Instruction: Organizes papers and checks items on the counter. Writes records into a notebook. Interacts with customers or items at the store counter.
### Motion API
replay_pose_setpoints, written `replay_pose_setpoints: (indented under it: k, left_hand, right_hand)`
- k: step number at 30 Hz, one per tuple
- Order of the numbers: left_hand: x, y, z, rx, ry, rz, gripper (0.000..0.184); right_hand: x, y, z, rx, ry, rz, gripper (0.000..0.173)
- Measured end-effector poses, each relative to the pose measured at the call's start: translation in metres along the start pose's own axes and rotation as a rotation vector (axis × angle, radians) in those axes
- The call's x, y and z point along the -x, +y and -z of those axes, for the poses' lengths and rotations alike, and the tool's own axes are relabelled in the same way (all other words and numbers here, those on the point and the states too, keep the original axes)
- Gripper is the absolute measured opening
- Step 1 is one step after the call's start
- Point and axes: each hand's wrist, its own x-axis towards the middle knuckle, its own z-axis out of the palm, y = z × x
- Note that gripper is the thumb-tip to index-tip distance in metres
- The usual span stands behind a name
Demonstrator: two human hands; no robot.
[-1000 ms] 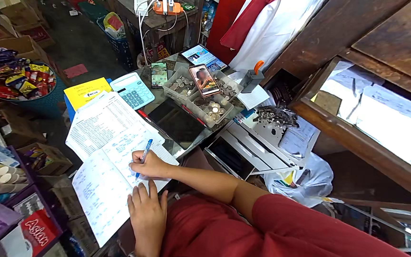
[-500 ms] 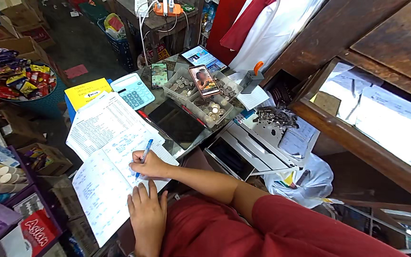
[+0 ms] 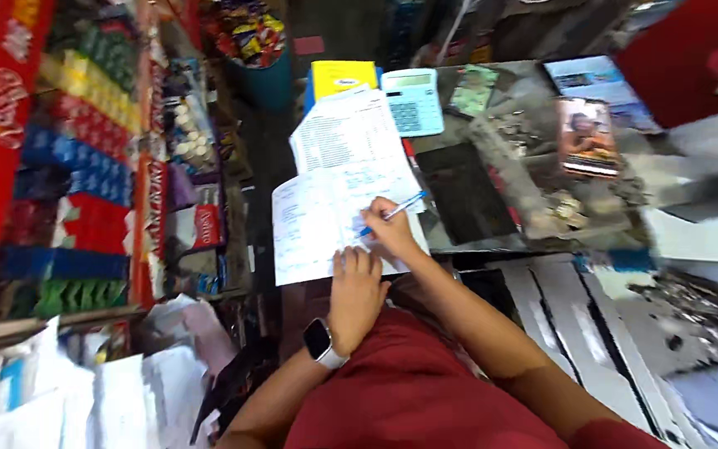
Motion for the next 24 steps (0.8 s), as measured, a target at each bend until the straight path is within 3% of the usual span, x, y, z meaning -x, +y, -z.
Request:
replay_pose_setpoints:
  k: [9,13,18,24]
  left_hand:
    - [0.003,0.007,0.011,-0.070,-0.064,-0.005,0.051]
    - [0.004,0.004,0.005,-0.145,0.018,-0.028,0.053]
    - [-0.003,-0.003,-0.002,-0.098,0.085,-0.052,0.032]
    - [-0.004,-0.007,-0.004,-0.096,0.129,-0.124,0.024]
  right_hand:
    - [0.006,-0.011,-0.005,-0.125,0.040,-0.046,0.027]
    - [0.012,-0.011,-0.007,-0.168,0.062,-0.063,0.028]
    - [0.003,-0.018,-0.002,-0.336,0.158,-0.159,0.027]
    - [-0.044,-0.036,0.012,-0.357,0.201,-0.034,0.022]
